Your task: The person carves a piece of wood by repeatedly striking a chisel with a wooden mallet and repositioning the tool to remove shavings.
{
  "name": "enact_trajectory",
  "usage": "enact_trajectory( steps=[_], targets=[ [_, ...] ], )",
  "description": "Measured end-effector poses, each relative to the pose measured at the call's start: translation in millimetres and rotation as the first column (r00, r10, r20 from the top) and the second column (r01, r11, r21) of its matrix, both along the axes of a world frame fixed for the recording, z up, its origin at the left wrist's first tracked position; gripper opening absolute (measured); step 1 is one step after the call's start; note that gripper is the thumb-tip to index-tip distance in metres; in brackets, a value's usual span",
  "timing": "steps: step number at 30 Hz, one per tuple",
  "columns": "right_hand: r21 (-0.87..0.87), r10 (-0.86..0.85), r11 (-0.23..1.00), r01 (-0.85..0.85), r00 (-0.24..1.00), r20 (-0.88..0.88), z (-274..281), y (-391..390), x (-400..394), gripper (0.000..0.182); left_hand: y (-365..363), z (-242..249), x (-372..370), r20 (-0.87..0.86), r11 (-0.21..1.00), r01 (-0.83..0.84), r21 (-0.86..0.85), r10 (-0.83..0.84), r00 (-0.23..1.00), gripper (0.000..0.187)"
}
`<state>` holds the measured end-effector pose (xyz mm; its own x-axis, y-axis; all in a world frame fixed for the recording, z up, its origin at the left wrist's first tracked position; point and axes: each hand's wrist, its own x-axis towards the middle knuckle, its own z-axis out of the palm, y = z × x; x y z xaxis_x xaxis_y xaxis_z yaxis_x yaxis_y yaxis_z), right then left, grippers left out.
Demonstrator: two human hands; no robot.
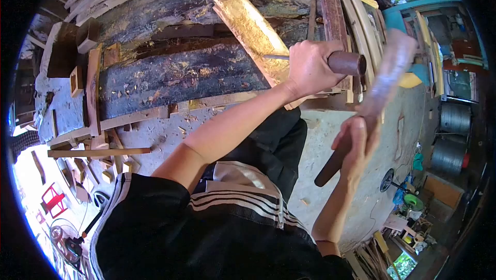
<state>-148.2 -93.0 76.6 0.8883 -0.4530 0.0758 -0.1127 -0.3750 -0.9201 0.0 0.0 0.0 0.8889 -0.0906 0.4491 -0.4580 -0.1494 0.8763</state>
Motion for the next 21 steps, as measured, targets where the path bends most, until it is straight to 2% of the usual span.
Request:
enact_trajectory(
  steps=[1, 2, 3, 5, 7, 8, 9, 11, 13, 15, 18, 21],
  targets=[
    [0.017, -0.039, 0.999, 0.038, 0.999, 0.036, 4.2, -0.6, -4.8, 0.050, -0.9, 1.4, -3.2, -0.020, 0.999, 0.013, -0.030, -0.014, 1.000, 0.022],
    [0.085, -0.178, 0.982, 0.168, 0.976, 0.128, 3.7, -3.3, -6.7, 0.049, -2.0, 1.6, -5.4, -0.036, 0.998, 0.024, -0.061, -0.026, 0.999, 0.022],
    [0.099, -0.088, 0.993, 0.063, 0.956, 0.280, -1.7, 7.6, 6.5, 0.049, 6.0, -5.8, 9.8, 0.015, 0.999, 0.026, -0.024, -0.025, 1.000, 0.022],
    [0.100, -0.094, 0.993, 0.066, 0.947, 0.306, -5.5, 6.1, 3.3, 0.046, 1.8, -8.7, -0.2, 0.049, 0.993, 0.069, -0.099, -0.065, 0.997, 0.022],
    [-0.028, -0.012, 1.000, 0.012, 1.000, 0.001, -14.2, 12.0, 1.4, 0.051, 2.2, -9.8, -3.8, 0.028, 0.988, 0.109, -0.108, -0.106, 0.994, 0.022],
    [-0.004, 0.061, 0.998, -0.061, 0.998, 0.033, -18.6, 8.3, -0.7, 0.050, 2.7, -10.0, -3.8, 0.006, 0.985, 0.131, -0.109, -0.131, 0.991, 0.023],
    [-0.009, 0.065, 0.998, -0.065, 0.997, 0.042, -16.0, 6.9, -0.8, 0.050, 2.9, -8.6, -1.8, 0.015, 0.985, 0.128, -0.113, -0.127, 0.992, 0.023],
    [0.093, 0.042, 0.995, -0.046, 0.998, 0.047, -14.4, 9.0, -4.8, 0.047, 8.5, -9.4, 0.1, 0.016, 0.998, 0.057, -0.019, -0.057, 0.998, 0.026],
    [0.121, 0.009, 0.992, -0.020, 0.996, 0.089, -14.0, 9.2, -5.3, 0.045, 13.1, -7.0, 13.2, 0.016, 0.992, 0.093, -0.080, -0.092, 0.996, 0.028],
    [0.130, -0.004, 0.991, -0.007, 0.996, 0.084, -16.1, 4.7, -9.1, 0.042, 23.2, 2.0, 26.3, -0.078, 0.947, 0.056, -0.316, -0.084, 0.993, 0.027],
    [0.154, -0.003, 0.988, -0.009, 0.997, 0.077, -21.5, 3.3, -11.7, 0.043, 35.5, 21.8, 36.3, -0.150, 0.920, -0.001, -0.393, -0.063, 0.987, 0.025],
    [0.170, -0.023, 0.985, 0.009, 0.997, 0.079, -23.8, 6.3, -9.3, 0.040, 33.4, 10.7, 32.3, -0.099, 0.910, 0.048, -0.412, -0.097, 0.990, 0.023]
  ],
)
